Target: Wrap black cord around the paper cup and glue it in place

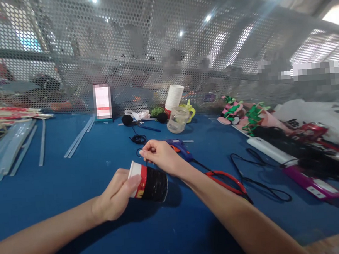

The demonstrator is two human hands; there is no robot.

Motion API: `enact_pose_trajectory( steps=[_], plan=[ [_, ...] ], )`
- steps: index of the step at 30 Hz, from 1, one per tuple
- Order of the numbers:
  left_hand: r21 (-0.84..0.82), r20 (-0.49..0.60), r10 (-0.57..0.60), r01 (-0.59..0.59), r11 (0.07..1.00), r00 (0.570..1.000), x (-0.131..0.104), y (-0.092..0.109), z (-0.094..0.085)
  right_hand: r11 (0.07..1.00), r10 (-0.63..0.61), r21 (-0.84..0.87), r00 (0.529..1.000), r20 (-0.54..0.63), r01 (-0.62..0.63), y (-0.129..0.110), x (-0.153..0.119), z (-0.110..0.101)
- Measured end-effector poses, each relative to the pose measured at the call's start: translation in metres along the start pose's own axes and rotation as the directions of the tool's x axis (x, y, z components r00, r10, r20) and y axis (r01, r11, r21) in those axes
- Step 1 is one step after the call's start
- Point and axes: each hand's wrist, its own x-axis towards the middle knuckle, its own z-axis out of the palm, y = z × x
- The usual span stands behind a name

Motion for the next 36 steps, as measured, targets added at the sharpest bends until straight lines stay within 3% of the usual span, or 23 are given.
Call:
enact_pose_trajectory(
  steps=[3, 9, 12, 14, 17, 21, 24, 28, 31, 33, 36],
  plan=[
    [-0.049, 0.014, 0.017, -0.016, 0.999, 1.0, 0.001, 0.001, 0.001, 1.0, 0.022, 0.019, 0.999, 0.038, -0.023, -0.001, -0.001, 0.001],
    [-0.26, -0.045, -0.11, 0.094, 0.961, 0.993, 0.001, 0.004, 0.002, 0.987, 0.111, 0.093, 0.979, 0.171, -0.128, 0.011, 0.002, 0.003],
    [-0.335, -0.002, -0.083, 0.077, 0.939, 0.997, 0.001, 0.007, 0.001, 0.981, 0.132, 0.11, 0.967, 0.217, -0.159, 0.021, 0.003, 0.008],
    [-0.32, -0.007, -0.031, 0.027, 0.947, 0.999, 0.001, 0.009, 0.0, 0.976, 0.143, 0.13, 0.962, 0.233, -0.177, 0.023, 0.004, 0.01],
    [-0.175, -0.025, 0.148, -0.15, 0.973, 0.989, 0.001, 0.01, -0.002, 0.974, 0.139, 0.145, 0.967, 0.213, -0.172, 0.016, 0.003, 0.007],
    [0.035, -0.008, 0.393, -0.393, 0.919, 0.919, 0.001, 0.009, -0.004, 0.954, 0.208, 0.171, 0.955, 0.209, -0.245, -0.003, -0.002, -0.015],
    [0.07, -0.029, 0.418, -0.415, 0.907, 0.908, 0.001, 0.008, -0.005, 0.964, 0.157, 0.157, 0.934, 0.322, -0.216, -0.014, -0.015, -0.032],
    [0.005, -0.004, 0.258, -0.258, 0.966, 0.966, 0.004, 0.005, -0.008, 0.987, -0.016, 0.147, 0.891, 0.454, -0.057, -0.01, -0.038, -0.034],
    [-0.165, 0.052, -0.027, 0.035, 0.986, 0.998, 0.009, 0.001, -0.008, 0.988, -0.062, 0.153, 0.93, 0.361, 0.006, 0.0, -0.049, -0.024],
    [-0.333, 0.087, -0.274, 0.287, 0.898, 0.958, 0.015, -0.002, -0.006, 0.995, -0.099, 0.056, 0.965, 0.245, 0.088, 0.006, -0.053, -0.016],
    [-0.516, 0.153, -0.448, 0.458, 0.724, 0.881, 0.021, -0.005, -0.003, 0.954, -0.197, -0.21, 0.975, 0.106, 0.215, 0.01, -0.055, -0.004]
  ],
)
